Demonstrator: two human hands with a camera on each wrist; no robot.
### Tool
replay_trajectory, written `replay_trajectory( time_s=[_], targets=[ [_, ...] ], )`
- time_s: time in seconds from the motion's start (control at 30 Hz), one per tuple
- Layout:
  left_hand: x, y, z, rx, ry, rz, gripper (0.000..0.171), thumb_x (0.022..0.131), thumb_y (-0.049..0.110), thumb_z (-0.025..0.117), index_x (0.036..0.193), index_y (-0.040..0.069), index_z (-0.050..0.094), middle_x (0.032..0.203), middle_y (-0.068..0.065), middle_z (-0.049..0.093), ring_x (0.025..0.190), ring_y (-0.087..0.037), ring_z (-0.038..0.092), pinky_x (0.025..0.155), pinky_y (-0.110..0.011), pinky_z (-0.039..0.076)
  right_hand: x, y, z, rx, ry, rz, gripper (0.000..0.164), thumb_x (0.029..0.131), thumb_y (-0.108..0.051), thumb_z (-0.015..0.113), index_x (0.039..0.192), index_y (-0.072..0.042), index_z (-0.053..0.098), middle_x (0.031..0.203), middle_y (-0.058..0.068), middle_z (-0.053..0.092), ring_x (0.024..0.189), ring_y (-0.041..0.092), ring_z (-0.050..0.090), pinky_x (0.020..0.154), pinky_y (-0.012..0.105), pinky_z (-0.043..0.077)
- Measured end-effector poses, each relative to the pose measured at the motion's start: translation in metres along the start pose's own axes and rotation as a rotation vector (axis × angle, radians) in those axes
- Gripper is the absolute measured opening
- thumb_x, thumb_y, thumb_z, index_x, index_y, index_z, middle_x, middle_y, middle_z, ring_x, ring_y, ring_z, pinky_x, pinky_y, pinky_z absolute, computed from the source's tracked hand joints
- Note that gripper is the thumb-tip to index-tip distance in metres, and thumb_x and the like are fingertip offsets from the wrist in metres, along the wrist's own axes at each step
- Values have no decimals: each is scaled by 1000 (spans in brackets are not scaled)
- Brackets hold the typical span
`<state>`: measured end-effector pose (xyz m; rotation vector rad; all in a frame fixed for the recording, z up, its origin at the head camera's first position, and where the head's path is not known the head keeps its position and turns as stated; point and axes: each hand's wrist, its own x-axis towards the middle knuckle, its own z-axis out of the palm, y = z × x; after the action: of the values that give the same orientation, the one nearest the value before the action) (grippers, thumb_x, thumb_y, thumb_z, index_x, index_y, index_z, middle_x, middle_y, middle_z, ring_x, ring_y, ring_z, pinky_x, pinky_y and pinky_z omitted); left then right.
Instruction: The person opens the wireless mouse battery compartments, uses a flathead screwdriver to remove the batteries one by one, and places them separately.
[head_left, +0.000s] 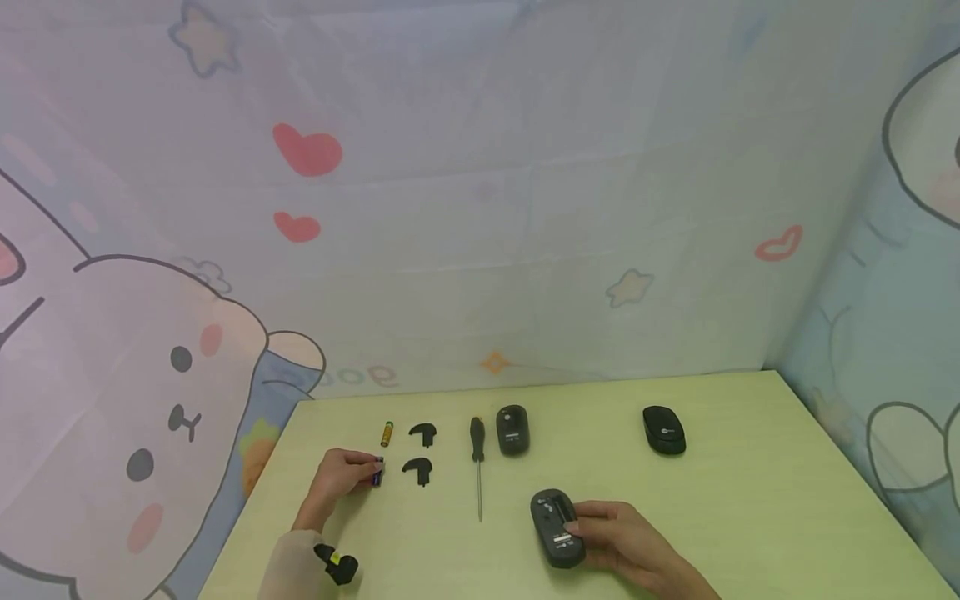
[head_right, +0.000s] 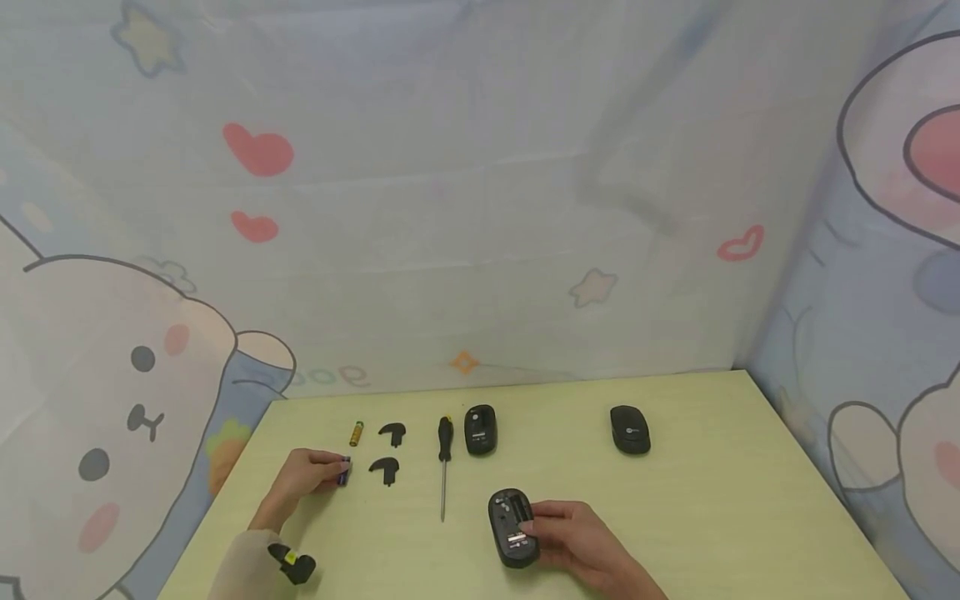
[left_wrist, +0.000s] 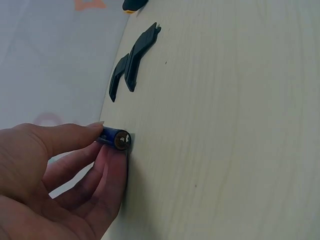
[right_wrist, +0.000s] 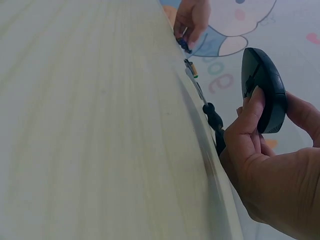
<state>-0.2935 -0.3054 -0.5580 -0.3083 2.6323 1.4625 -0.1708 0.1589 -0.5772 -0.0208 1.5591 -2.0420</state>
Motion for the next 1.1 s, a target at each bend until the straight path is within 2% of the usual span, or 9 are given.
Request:
replay_trajectory(
  time_s=[0.27,0.5,0.73,1.1],
  targets=[
    [1,7,4,68,9,-8,26,94,13,78,111,-6,78,105,-19,78,76,-12,74,70,-29,65,1,0,-1,0,-3,-12,67,100,-14,71,151,18,40,140,22,65,115,22,71,98,41,64],
    [4,2,6,72,23,-30,24,93,13,79,109,-5,79,103,-17,78,73,-11,73,69,-27,64,2,2,-2,7,-14,-16,68,100,-15,71,151,18,40,139,21,66,115,22,71,98,41,64],
    [4,2,5,92,28,-7,23,92,14,79,105,-5,79,100,-17,78,70,-11,72,68,-28,64,2,-1,-2,-2,-10,-10,69,100,-18,72,151,17,42,142,23,64,116,22,72,100,42,64],
    [1,4,7,162,69,7,24,91,18,81,102,-3,81,81,-6,78,71,-13,67,62,-26,56,0,-3,-1,38,-56,-26,67,102,-17,70,152,16,40,136,18,67,114,21,73,99,39,64]
  ],
)
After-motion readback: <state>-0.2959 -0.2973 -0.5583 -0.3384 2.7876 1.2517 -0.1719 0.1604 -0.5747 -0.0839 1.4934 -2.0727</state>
